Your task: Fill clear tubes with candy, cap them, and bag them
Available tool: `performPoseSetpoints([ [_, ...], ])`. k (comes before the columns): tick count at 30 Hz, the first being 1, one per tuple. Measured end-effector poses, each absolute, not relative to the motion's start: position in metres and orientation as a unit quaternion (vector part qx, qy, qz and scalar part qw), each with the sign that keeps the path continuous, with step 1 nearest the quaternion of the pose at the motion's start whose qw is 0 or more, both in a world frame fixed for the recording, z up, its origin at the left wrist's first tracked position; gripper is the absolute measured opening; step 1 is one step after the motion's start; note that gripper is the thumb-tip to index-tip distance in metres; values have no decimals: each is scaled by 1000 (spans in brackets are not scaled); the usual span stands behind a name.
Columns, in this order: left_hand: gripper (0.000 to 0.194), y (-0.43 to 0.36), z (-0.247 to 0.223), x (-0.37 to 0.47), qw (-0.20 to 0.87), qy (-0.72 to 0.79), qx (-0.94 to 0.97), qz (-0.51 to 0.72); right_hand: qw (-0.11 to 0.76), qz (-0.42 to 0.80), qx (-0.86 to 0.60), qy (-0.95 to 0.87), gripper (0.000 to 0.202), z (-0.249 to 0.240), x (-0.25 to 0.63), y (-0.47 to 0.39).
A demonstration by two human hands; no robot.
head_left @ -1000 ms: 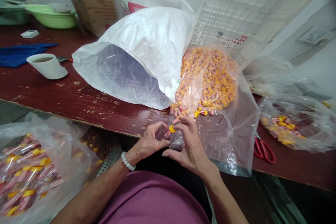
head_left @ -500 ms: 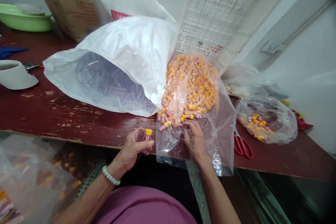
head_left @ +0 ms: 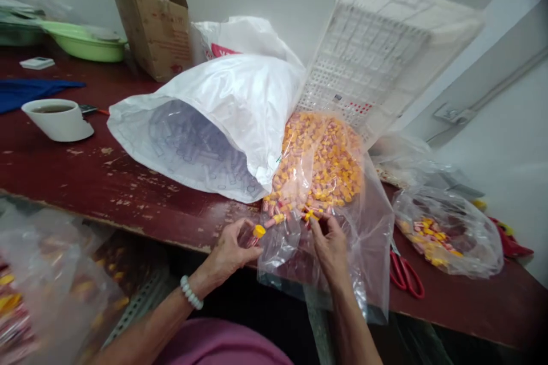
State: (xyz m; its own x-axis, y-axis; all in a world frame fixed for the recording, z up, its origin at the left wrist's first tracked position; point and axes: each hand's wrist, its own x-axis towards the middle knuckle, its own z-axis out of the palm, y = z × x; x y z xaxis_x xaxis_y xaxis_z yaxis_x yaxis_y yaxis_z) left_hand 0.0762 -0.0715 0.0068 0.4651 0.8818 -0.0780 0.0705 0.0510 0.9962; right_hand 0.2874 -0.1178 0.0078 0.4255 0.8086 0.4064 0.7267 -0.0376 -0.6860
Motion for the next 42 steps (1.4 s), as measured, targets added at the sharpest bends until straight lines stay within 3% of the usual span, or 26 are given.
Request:
performPoseSetpoints([
  [5,21,-77,16,81,583,323,667,334,609,234,-595,-470,22,34,230,-135],
  [14,23,-82,18,73,519,303,743,295,514,145,-600,-596,9,33,217,-137],
  [25,25,-85,20,76,597,267,699,290,393,96,-546,-733,23,38,214,-151],
  [30,24,-76,12,81,618,323,651,300,393,123,-581,-702,27,24,231,-146],
  [33,22,-69,8,74,620,397,613,284,435,41,-682,-586,31,3,270,-124],
  [37,22,-68,3,65,633,414,588,285,377,-24,-728,-572,20,-27,319,-94],
  [42,23,-71,1,68,611,384,618,312,379,-20,-736,-560,19,-32,322,-99],
])
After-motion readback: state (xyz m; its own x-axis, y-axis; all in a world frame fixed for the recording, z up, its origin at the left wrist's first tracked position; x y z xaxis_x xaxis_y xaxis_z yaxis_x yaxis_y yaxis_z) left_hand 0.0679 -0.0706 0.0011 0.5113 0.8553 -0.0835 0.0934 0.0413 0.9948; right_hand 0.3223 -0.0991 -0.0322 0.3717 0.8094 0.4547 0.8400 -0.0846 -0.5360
